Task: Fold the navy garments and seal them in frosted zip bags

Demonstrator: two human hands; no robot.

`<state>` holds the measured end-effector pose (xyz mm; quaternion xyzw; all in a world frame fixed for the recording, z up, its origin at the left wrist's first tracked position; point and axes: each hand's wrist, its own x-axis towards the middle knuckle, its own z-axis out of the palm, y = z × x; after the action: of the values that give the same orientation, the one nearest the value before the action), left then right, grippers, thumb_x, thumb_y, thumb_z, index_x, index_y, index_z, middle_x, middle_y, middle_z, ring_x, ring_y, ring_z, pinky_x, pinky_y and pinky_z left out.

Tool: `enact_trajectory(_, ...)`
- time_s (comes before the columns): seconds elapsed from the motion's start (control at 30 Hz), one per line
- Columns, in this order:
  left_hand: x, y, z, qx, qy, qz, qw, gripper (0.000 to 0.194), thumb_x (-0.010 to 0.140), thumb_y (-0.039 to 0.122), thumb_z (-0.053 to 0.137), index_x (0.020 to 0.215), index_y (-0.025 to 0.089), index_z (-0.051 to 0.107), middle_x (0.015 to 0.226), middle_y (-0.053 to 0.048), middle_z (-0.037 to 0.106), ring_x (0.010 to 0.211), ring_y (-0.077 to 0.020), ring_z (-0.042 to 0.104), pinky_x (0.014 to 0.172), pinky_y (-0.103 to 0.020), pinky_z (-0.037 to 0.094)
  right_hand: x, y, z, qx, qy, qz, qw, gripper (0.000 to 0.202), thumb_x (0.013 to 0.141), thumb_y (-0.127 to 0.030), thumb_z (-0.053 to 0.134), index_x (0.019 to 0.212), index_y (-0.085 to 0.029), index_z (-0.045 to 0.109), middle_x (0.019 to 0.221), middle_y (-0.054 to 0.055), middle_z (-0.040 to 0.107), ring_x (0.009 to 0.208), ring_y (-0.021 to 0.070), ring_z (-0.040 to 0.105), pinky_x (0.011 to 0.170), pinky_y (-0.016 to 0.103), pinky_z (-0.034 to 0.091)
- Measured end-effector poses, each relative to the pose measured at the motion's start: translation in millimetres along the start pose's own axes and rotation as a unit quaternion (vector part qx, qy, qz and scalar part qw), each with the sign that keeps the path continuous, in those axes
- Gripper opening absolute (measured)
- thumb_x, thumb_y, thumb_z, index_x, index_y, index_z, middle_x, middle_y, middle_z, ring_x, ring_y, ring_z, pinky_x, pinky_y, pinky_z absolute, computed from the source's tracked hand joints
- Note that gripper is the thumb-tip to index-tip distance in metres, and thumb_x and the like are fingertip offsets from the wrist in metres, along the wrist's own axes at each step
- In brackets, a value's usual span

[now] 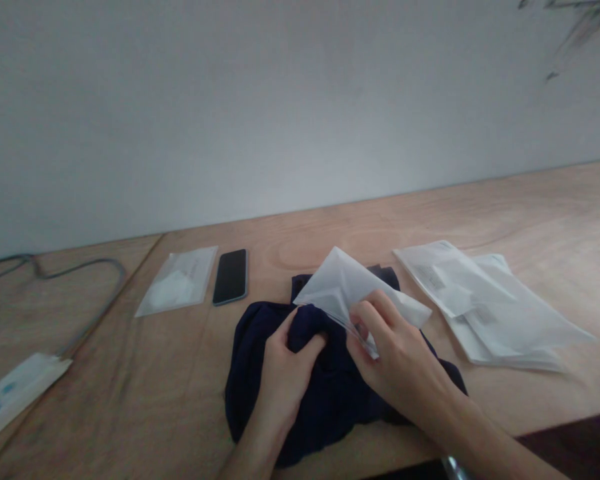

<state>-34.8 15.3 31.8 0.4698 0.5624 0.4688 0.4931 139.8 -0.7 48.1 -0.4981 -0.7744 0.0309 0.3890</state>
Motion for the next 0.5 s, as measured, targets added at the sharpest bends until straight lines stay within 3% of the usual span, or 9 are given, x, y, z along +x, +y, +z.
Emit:
enact_trajectory(0.1,-3,-6,4.9,-0.070,0.060,-0.019,0.996,0.044,0.077,0.024,0.083,0.120,0.018,0.077,0.119,-0.008,0.081,0.115,-0.0302,0.074,0.105,-0.042,0.055,-6,6,2,-0.044,0.012,0.003,0.999,0.015,0.093,-0.006,0.052,0.093,-0.021,0.051,0.102,0.008,0.055,0.079,0.0179,0.060,0.066,0.030,0.056)
enact_trajectory(0.27,-5,-12,11.0,-0.163,0.113,-0.045,0.979,0.044,0.078,0.028,0.087,0.120,0.018,0.076,0.119,-0.010,0.081,0.116,-0.0319,0.075,0.106,-0.046,0.056,-18,23,-2,-0.116,-0.010,-0.017,0.993,0.012,0.089,-0.008,0.061,0.086,-0.019,0.056,0.108,0.014,0.057,0.097,0.0305,0.061,0.079,0.047,0.058)
enact_trajectory(0.5,-8,-10,33.1,-0.203,0.141,-0.028,0.969,0.050,0.082,0.027,0.088,0.129,0.023,0.071,0.131,-0.010,0.076,0.126,-0.0306,0.070,0.113,-0.045,0.052,-31,3,2,0.046,-0.001,0.010,0.999,0.016,0.094,-0.006,0.057,0.086,-0.020,0.053,0.108,0.010,0.056,0.096,0.0235,0.058,0.082,0.042,0.054)
